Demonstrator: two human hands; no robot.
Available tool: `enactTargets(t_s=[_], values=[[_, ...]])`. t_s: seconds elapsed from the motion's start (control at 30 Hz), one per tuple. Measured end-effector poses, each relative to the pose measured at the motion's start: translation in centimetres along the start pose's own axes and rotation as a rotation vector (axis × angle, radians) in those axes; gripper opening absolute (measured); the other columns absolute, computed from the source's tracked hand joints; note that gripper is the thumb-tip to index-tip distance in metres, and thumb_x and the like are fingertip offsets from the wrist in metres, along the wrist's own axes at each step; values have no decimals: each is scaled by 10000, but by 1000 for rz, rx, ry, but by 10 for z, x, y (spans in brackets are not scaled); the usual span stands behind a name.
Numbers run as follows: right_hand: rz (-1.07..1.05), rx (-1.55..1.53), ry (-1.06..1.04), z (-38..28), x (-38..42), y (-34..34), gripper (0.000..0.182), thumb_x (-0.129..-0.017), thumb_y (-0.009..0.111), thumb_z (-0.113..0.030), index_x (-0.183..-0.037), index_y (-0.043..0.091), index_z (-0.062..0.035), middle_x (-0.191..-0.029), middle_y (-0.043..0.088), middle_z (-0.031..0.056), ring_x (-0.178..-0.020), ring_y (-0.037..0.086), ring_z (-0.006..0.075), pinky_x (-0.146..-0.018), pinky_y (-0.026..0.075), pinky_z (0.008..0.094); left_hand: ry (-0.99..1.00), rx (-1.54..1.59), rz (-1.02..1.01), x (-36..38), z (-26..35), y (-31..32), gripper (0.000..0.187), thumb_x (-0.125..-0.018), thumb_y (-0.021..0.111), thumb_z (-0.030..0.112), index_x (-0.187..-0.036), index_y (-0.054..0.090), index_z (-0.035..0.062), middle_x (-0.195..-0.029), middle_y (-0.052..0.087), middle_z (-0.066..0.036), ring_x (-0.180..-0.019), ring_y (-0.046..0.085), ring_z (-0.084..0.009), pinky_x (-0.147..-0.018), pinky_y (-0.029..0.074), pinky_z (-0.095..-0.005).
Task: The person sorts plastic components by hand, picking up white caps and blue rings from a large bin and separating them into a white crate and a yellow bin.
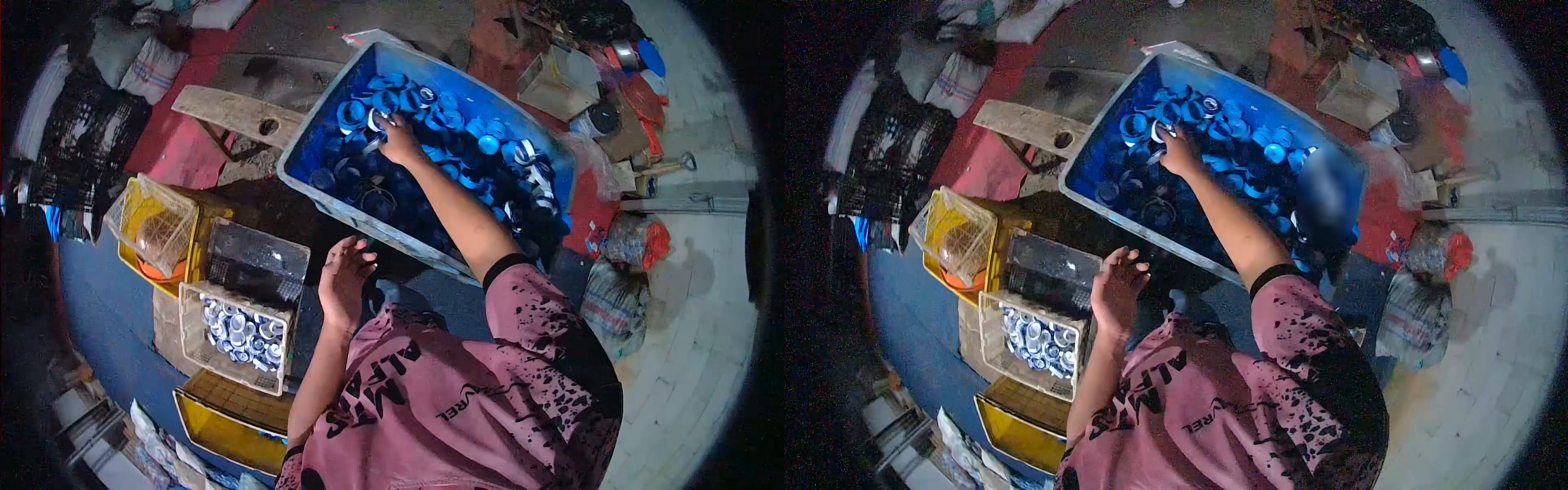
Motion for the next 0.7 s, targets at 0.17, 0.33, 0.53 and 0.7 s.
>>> enactTargets(t_s=[0.17, 0.33, 0.53, 0.7], values=[[72, 108, 141, -12, -13, 11, 580, -795, 784, -311, -1345, 599, -310, -1488, 435, 135, -1323, 447, 425, -1043, 428, 593, 32, 40, -4, -12, 7, -2, 475, -959, 516, 429, -1304, 566, 106, -1254, 620, -64, -1086, 604, -225, -972, 429, -383], [183, 179, 60, -21, -20, -3, 238, -813, 781, -331, -1032, 744, -246, -1277, 594, 79, -1162, 547, 374, -935, 477, 584, 44, 56, -12, -37, 21, 9, 449, -950, 532, 414, -1284, 583, 118, -1236, 623, -57, -1079, 603, -229, -970, 431, -386], [260, -297, -127, -20, 1, -39, 282, -834, 785, -266, -1050, 721, -97, -1039, 695, 151, -963, 665, 347, -837, 525, 444, 129, 27, -48, -61, 34, 26, 377, -972, 549, 361, -1252, 580, 112, -1204, 628, -61, -1069, 609, -215, -967, 440, -385], [113, -618, -163, -31, 44, -73, 254, -910, 740, -189, -1107, 689, -37, -1003, 714, 103, -926, 681, 211, -796, 526, 351, 79, -12, -7, -94, 48, 48, 307, -987, 569, 272, -1260, 571, 130, -1183, 623, -36, -1078, 594, -196, -955, 447, -387]])
Point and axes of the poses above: each hand's wrist, its own x-axis away from the middle knuckle, its own y-axis out of the palm, z = x × y, the point moved 2 cm from there along -x, towards the middle knuckle
